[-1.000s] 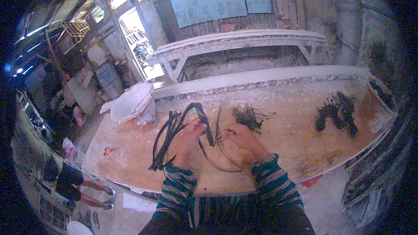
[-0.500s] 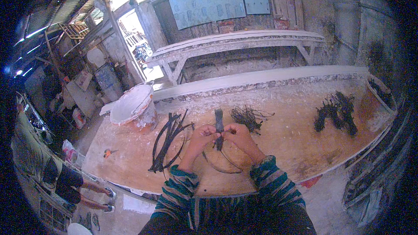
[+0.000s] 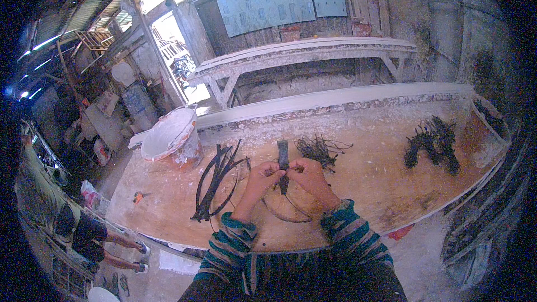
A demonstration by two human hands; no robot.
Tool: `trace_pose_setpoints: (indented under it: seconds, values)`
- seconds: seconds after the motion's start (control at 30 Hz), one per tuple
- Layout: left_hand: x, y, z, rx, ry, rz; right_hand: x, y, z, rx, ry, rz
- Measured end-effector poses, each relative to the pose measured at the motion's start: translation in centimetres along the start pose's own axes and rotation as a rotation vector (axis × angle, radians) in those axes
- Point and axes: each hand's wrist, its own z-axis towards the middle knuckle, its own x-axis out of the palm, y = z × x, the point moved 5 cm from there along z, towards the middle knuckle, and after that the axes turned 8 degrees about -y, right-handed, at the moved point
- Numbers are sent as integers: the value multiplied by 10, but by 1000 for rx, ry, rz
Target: The person repeatedly picks up, inspects, and separates thin black cable-like strips on a workbench. The hands handle the strips one at a time, occasionally twisting or folding them, and placing them into small piles. A second person works at a separate bench in the background.
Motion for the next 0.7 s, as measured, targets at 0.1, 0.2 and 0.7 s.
trace_pose_setpoints:
  seconds: [0.1,0.2,0.7]
  values:
    - [-3,13,3,149,-56,123,2,2,-1,-64,-23,-9]
    - [-2,17,3,145,-35,168,2,0,-1,-102,-40,-29]
    - [2,12,1,-10,106,-99,-10,13,2,-167,-86,-206]
